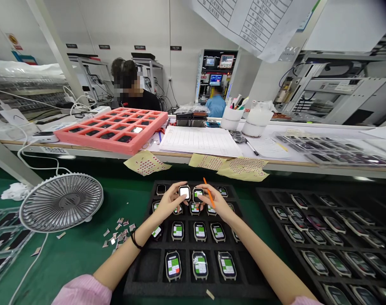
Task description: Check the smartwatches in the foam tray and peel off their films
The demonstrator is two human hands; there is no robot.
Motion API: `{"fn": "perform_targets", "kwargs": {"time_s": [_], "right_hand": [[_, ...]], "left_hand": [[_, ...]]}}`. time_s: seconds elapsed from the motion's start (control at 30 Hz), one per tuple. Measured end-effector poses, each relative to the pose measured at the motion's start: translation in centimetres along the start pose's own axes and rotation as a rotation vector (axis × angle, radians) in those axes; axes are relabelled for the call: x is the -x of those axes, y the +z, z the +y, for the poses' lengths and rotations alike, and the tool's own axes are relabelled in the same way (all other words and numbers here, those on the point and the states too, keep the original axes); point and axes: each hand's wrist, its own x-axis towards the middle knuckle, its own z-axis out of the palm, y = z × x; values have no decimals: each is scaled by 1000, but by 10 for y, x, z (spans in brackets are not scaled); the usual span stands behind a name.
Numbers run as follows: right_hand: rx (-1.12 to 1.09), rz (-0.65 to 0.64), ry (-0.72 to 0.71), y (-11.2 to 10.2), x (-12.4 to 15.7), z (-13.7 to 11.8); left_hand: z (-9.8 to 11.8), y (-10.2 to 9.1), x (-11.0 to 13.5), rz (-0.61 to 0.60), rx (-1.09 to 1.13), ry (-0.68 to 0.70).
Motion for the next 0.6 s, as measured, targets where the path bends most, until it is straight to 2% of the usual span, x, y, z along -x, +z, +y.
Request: {"fn": "perform_targets", "kwargs": {"time_s": [0.2, 0.6], "right_hand": [[-14, -43, -3, 0, 0, 0], [19, 129, 6, 2, 0, 1]], "left_hand": [[0, 1, 0, 22, -26, 3], [-2, -2, -1, 67, -37, -47]]}}
